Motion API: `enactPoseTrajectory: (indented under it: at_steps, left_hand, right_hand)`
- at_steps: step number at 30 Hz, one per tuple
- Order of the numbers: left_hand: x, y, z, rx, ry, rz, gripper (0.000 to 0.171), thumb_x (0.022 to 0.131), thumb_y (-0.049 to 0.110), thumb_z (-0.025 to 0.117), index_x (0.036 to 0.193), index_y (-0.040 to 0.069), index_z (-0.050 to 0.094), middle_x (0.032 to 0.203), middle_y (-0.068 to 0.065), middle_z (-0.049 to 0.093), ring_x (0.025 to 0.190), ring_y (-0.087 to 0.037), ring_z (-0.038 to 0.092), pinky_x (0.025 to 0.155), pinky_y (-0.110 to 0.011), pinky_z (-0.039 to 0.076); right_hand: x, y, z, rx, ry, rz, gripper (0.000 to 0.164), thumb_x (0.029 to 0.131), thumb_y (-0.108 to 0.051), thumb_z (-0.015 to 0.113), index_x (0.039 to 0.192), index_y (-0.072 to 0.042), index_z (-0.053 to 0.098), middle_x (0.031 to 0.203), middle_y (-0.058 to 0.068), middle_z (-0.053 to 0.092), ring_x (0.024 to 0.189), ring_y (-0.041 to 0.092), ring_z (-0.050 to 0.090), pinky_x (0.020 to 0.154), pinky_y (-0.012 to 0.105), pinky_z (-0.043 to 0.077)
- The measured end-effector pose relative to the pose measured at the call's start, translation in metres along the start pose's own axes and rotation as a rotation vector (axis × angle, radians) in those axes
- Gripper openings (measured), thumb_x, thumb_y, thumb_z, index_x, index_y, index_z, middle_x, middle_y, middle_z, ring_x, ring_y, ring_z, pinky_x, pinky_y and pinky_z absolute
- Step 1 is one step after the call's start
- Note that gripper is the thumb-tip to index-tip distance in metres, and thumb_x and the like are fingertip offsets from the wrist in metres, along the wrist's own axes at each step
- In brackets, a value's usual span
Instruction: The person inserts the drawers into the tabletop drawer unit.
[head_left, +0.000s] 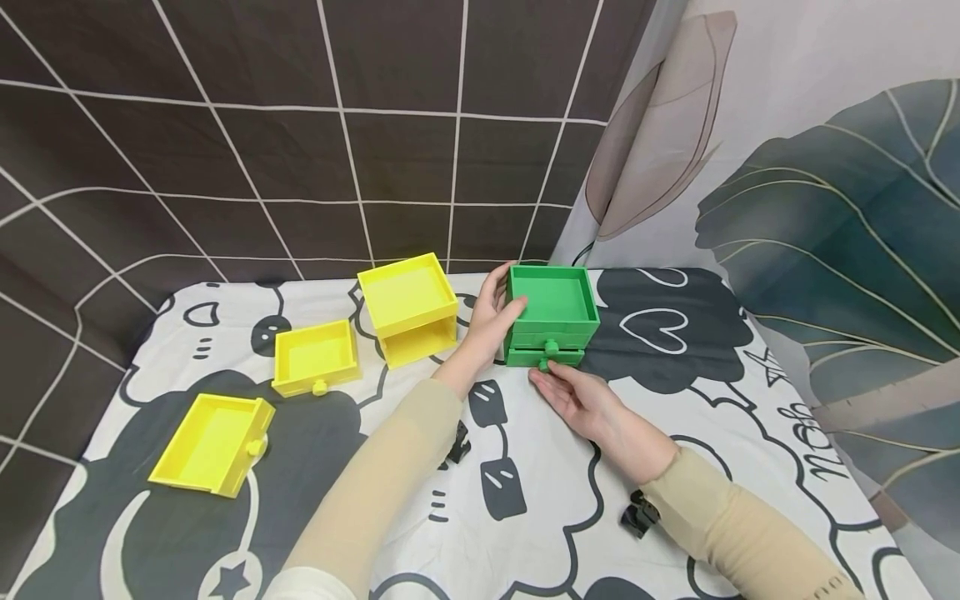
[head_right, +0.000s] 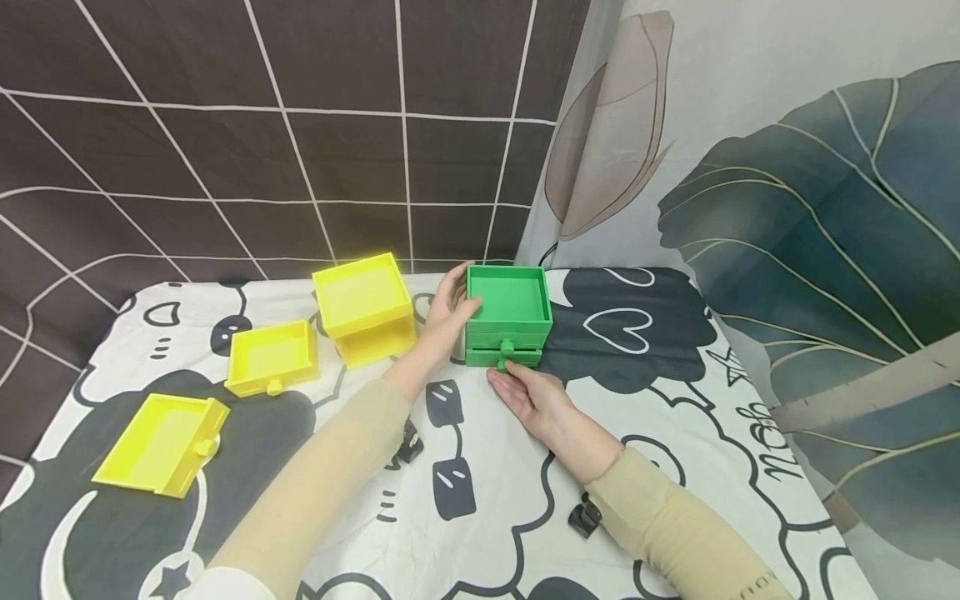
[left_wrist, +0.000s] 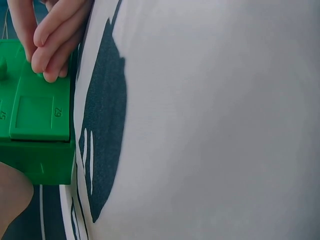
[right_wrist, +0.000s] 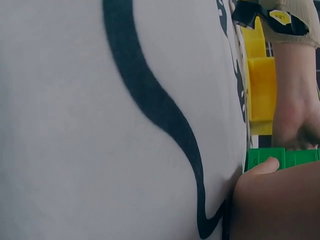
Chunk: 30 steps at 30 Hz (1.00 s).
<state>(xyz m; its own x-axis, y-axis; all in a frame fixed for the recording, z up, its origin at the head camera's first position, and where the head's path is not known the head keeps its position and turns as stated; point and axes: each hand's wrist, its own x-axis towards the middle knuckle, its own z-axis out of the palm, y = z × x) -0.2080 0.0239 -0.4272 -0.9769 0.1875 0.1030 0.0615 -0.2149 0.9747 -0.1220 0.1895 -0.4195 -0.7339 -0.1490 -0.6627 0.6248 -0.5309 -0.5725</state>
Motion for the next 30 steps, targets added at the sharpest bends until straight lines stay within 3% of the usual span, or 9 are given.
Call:
enactPoseTrajectory:
  at_steps: [30]
  left_hand:
    - [0.0,0.0,-0.0002,-0.006,0.001,-0.013,0.065,0.103,0.003,0.057,0.163,0.014,0.037,0.167,-0.008,0.04,0.158,-0.024,0.037,0.136,-0.033,0.028]
  right_hand:
    - [0.0048,-0.0029,0.0008,-0.014,-0.001,-0.01,0.017,0.112,-0.009,0.05,0.108,-0.005,0.065,0.089,0.006,0.08,0.086,0.011,0.08,0.095,0.018,0.063]
